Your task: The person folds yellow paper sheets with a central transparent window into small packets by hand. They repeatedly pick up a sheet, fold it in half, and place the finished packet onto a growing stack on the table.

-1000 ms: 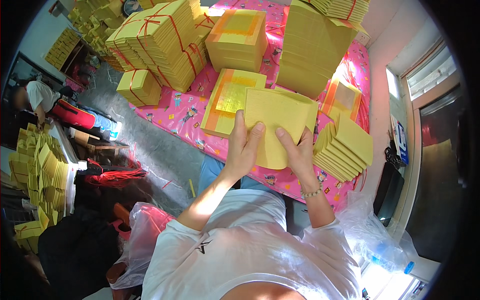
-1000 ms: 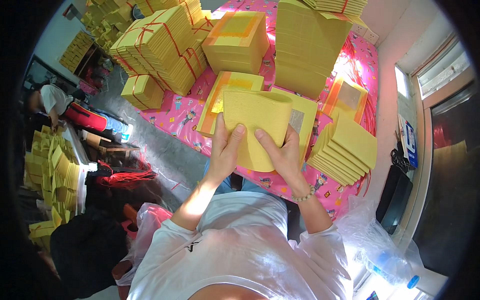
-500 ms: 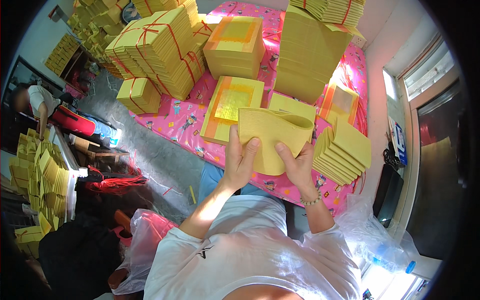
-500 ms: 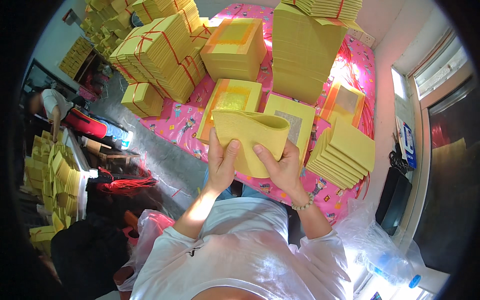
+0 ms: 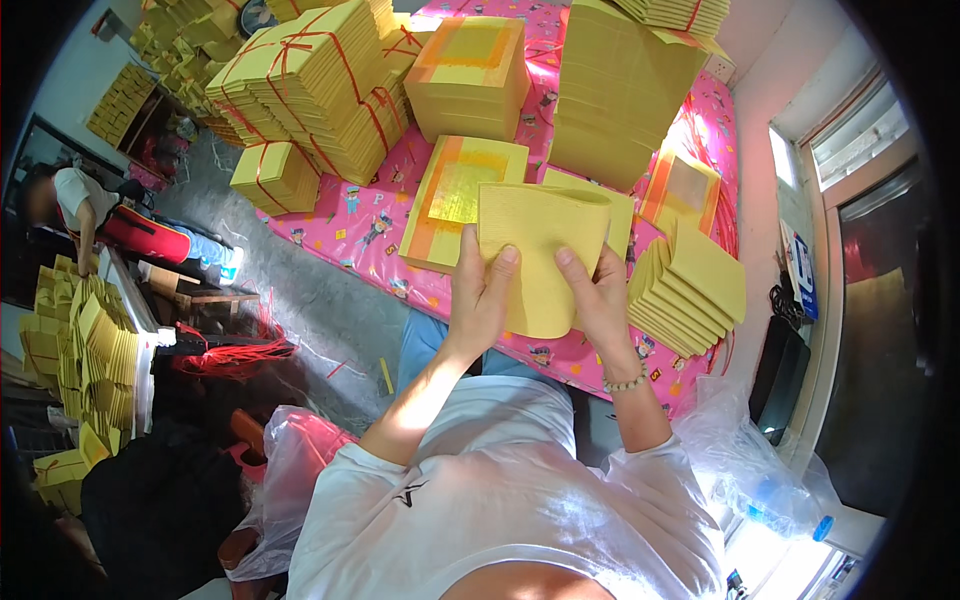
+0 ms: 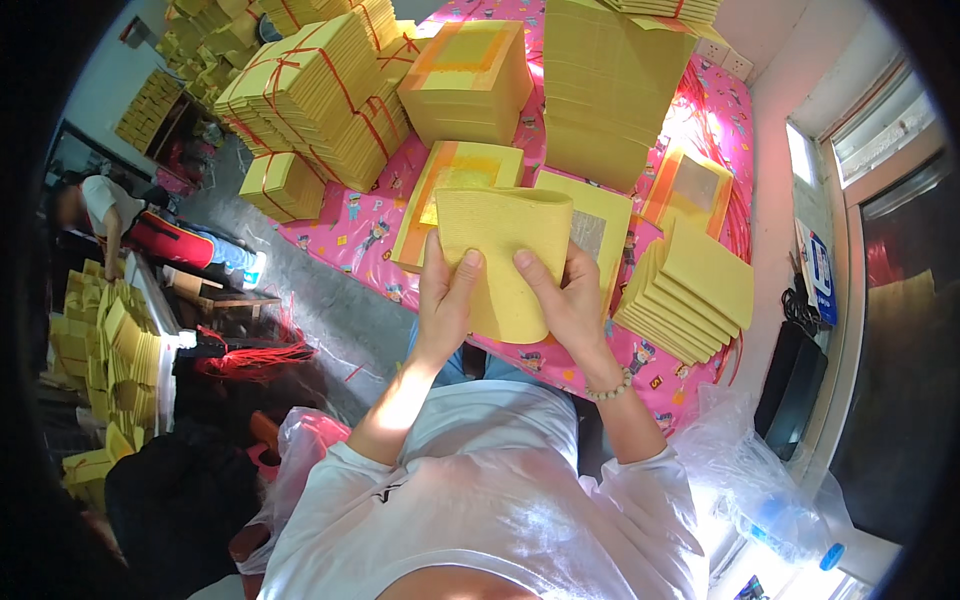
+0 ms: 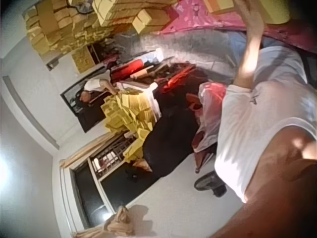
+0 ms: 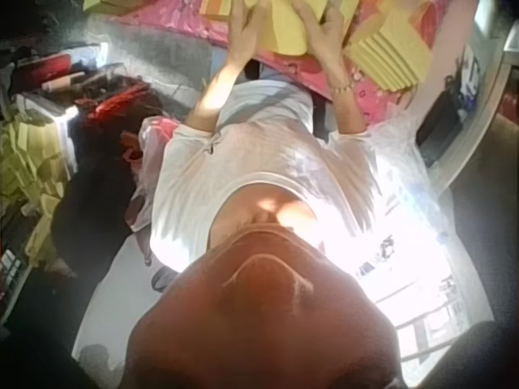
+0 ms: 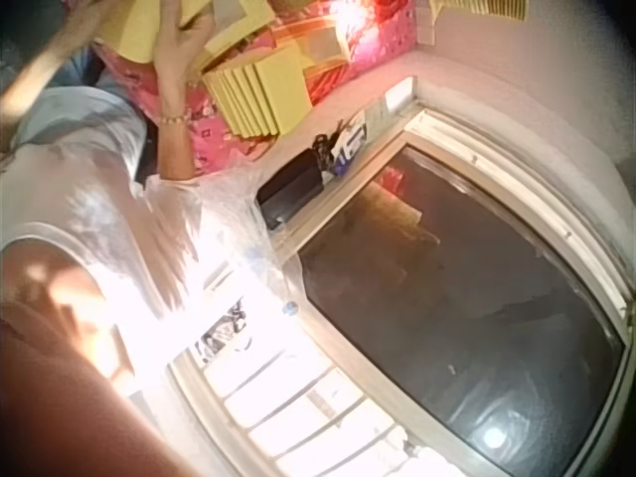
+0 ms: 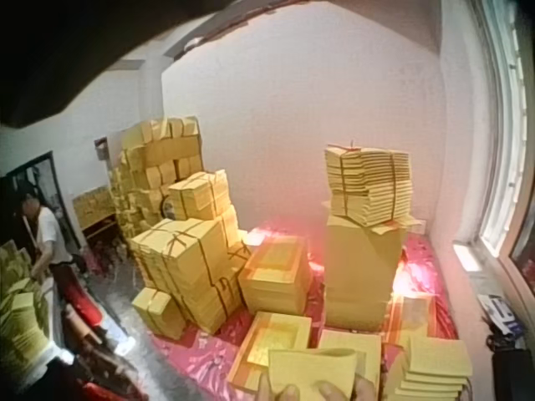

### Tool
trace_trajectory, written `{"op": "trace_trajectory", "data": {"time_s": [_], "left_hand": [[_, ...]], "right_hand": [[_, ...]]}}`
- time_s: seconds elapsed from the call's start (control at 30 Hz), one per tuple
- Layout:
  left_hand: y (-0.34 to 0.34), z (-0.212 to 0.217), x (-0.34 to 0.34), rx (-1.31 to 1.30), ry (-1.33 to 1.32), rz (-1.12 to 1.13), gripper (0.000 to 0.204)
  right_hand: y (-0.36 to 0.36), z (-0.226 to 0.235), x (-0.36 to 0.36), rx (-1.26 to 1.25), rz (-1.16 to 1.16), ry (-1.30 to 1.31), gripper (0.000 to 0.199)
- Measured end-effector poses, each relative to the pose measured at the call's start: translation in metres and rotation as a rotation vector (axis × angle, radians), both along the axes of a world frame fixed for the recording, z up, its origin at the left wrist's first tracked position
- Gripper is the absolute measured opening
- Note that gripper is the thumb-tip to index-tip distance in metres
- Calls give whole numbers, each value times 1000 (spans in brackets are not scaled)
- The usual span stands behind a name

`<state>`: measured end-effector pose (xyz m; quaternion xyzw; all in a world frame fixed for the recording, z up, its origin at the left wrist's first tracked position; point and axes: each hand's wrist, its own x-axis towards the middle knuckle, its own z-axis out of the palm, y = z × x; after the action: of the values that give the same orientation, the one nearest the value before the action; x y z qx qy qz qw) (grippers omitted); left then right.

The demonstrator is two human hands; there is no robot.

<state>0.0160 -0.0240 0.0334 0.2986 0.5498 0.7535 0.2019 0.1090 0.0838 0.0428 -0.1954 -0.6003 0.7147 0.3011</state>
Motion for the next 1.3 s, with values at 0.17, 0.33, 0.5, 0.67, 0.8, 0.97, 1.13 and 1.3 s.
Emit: {"op": "trace_trajectory", "data": {"time_s": [0.17, 0.33, 0.5, 0.67, 0.8, 0.97, 1.13, 1.3], "left_hand": [[2, -4, -1, 16, -32, 3, 33], [3, -1, -2, 1, -67, -22, 30], [4, -12, -5, -36, -70, -6, 27], [2, -14, -9, -94, -65, 3, 27], [5, -19, -12, -105, -75, 0, 27], [4, -13, -17, -94, -143, -29, 28], [7, -18, -23, -137, -229, -85, 31], [9, -26, -36, -179, -263, -128, 35]], "right_hand": [[3, 0, -2, 15, -23, -14, 27], [11, 1, -8, -28, -82, 62, 23], [12, 2, -14, -15, -132, 61, 15], [27, -21, -11, 76, -148, 44, 15], [27, -16, -10, 78, -139, -10, 18], [29, -20, 1, -10, 88, -213, 20], [28, -26, -1, -17, 73, -165, 25], [30, -33, -2, -33, 186, -273, 28]]}}
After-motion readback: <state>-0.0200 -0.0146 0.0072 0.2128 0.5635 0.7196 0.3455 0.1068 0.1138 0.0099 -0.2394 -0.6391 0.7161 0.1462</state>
